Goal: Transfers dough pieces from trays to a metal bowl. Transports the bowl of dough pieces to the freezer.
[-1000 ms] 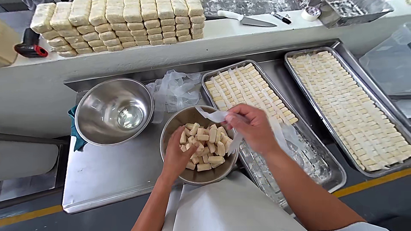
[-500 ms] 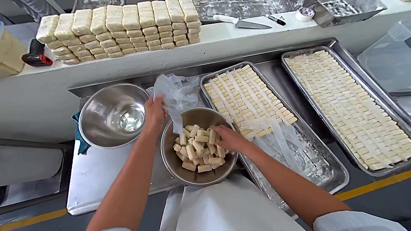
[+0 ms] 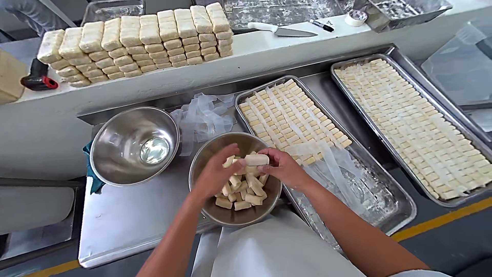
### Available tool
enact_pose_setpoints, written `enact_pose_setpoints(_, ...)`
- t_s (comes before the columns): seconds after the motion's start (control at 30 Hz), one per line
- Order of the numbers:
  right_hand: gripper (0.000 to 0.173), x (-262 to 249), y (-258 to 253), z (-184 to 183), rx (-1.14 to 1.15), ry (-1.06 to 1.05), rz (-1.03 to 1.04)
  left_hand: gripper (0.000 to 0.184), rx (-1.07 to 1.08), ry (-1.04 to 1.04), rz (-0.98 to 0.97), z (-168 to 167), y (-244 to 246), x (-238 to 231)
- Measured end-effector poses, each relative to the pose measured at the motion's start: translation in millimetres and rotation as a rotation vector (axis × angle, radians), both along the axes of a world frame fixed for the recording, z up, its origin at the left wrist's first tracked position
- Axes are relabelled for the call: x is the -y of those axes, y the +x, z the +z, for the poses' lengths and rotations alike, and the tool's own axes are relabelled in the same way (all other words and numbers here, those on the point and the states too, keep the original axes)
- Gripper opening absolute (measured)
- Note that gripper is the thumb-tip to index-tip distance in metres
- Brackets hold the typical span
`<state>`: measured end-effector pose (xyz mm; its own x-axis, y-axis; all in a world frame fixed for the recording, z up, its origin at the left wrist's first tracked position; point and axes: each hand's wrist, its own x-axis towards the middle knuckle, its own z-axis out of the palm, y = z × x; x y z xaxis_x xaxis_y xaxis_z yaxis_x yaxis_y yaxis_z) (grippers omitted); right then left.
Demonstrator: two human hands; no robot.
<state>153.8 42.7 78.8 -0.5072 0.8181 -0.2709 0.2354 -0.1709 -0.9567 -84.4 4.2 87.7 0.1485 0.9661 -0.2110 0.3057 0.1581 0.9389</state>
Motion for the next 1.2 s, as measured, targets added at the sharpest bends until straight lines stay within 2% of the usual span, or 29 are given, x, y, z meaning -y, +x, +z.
enact_pose_setpoints(0.13, 0.047, 3.3, -17.7, 4.6, 0.025, 0.053, 0.084, 0.045, -0.099, 0.149, 0.013, -3.8, 18.2, 21.5)
enact_pose_setpoints(0.23, 0.056, 7.1, -27.4, 5.1, 0.013, 0.08, 0.049, 0.036, -0.031, 0.095, 0.109, -2.2, 16.6, 27.4)
enact_pose_setpoints(0.33, 0.051, 13.8, -33.9, 4.1, -0.016, -0.02, 0.013, 0.04, 0.085, 0.097, 0.236, -4.1, 18.1, 35.4)
enact_pose_setpoints(0.43, 0.045, 22.6, -36.4, 1.6, -0.005, -0.03, 0.016, 0.045, 0.163, 0.098, 0.285, -10.1, 21.2, 42.3)
enact_pose_setpoints(0.6, 0.048, 21.5, -29.5, -5.4, -0.027, 0.159, 0.127, 0.052, 0.332, 0.016, 0.287, -14.8, 14.5, 45.0)
enact_pose_setpoints(0.73, 0.057, 25.5, -35.0, -3.3, 0.106, 0.364, 0.013, 0.047, 0.384, 0.023, 0.398, -19.6, 18.9, 46.5)
enact_pose_setpoints(0.8, 0.05, 26.3, -34.4, -2.0, 0.153, 0.37, -0.029, 0.045, 0.407, 0.033, 0.417, -19.2, 25.4, 48.1)
enact_pose_setpoints(0.9, 0.036, 27.2, -34.2, 2.2, 0.143, 0.275, 0.057, 0.039, 0.392, -0.008, 0.391, -20.1, 32.6, 52.4)
enact_pose_setpoints(1.03, 0.035, 25.5, -39.0, 4.2, 0.154, 0.192, 0.102, 0.037, 0.325, -0.003, 0.344, -25.0, 35.8, 51.3)
enact_pose_setpoints(1.2, 0.036, 32.1, -47.1, -1.2, 0.263, 0.416, 0.07, 0.03, 0.147, 0.148, 0.425, -25.4, 41.1, 49.9)
